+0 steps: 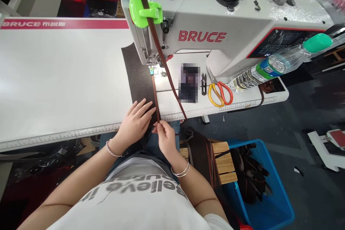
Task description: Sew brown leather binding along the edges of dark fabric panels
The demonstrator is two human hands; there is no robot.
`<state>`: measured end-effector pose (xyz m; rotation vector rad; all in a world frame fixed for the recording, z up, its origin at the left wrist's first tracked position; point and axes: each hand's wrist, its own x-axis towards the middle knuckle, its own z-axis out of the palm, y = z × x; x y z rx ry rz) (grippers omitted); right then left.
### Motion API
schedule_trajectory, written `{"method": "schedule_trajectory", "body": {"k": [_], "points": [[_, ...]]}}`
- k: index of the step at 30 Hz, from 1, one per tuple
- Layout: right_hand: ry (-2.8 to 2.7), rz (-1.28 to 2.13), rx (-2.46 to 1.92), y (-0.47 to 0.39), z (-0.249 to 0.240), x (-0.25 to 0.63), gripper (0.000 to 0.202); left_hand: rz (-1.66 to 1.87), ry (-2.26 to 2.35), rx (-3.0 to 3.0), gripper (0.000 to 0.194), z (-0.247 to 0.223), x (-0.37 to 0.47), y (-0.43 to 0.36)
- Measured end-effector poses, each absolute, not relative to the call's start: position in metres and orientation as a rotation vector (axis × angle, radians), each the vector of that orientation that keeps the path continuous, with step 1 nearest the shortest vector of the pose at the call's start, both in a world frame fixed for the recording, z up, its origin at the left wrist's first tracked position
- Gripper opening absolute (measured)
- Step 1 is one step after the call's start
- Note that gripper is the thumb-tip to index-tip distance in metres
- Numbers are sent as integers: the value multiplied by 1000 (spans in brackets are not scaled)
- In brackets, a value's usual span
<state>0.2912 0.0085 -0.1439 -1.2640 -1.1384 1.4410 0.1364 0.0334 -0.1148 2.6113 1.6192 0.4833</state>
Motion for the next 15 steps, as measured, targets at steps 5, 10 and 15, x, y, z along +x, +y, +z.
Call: {"method": "schedule_trajectory", "body": {"k": [5, 10, 15], "points": [[-1153, 1434, -1269, 9, -143, 290, 33, 516, 1633, 2583, 39, -115, 138, 34], [-1164, 1424, -1278, 10, -143, 291, 34, 525, 1624, 2569, 39, -116, 137, 34], [-1151, 1442, -1273, 11, -142, 291, 32, 506, 1626, 2586, 40, -116, 136, 35]]}}
